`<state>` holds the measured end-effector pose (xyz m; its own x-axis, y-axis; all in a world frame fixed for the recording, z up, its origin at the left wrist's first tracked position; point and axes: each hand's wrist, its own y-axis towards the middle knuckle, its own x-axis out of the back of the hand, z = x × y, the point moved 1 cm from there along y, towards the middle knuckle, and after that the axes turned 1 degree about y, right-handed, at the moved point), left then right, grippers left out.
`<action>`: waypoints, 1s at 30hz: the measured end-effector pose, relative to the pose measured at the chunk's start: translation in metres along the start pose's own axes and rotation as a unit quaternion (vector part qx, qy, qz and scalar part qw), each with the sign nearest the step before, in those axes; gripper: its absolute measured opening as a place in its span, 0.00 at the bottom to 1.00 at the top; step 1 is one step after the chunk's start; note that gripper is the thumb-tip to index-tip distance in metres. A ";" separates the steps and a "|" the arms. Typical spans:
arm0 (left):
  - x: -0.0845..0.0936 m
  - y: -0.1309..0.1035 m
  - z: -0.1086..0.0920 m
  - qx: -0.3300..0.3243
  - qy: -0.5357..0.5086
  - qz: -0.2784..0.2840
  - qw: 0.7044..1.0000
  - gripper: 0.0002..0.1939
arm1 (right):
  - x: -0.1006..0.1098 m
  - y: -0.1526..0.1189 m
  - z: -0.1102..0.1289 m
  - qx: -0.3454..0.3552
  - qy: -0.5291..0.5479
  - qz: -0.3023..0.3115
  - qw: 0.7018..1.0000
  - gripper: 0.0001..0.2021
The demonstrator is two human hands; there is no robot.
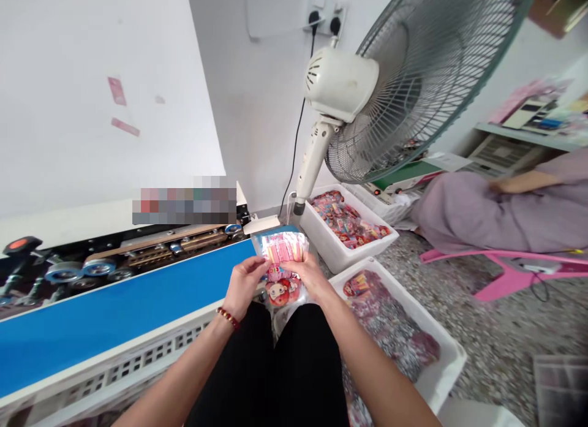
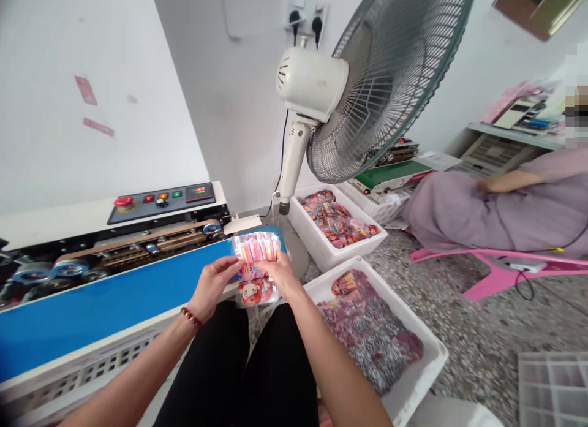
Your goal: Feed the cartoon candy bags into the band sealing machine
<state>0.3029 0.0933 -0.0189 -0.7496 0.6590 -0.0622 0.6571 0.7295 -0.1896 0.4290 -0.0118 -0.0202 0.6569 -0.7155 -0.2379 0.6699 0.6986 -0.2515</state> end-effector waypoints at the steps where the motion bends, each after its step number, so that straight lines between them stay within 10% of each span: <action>1: 0.001 0.003 -0.005 0.003 -0.011 -0.002 1.000 0.26 | -0.001 0.002 0.003 0.004 0.000 0.014 1.000 0.22; 13: 0.001 0.023 -0.030 -0.158 0.052 0.029 0.986 0.14 | 0.002 -0.005 -0.011 -0.011 0.030 0.056 0.998 0.20; 18: -0.011 -0.007 -0.006 -0.093 -0.060 0.056 0.992 0.32 | 0.009 -0.026 -0.011 0.019 0.064 0.052 0.996 0.18; 30: -0.019 -0.064 0.018 0.013 -0.057 0.108 0.992 0.20 | 0.012 -0.074 -0.031 0.019 0.088 0.012 0.996 0.18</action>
<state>0.2733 0.0305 -0.0228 -0.5957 0.7740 -0.2144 0.8029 0.5669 -0.1841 0.3762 -0.0722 -0.0332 0.6048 -0.6860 -0.4045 0.6693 0.7131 -0.2088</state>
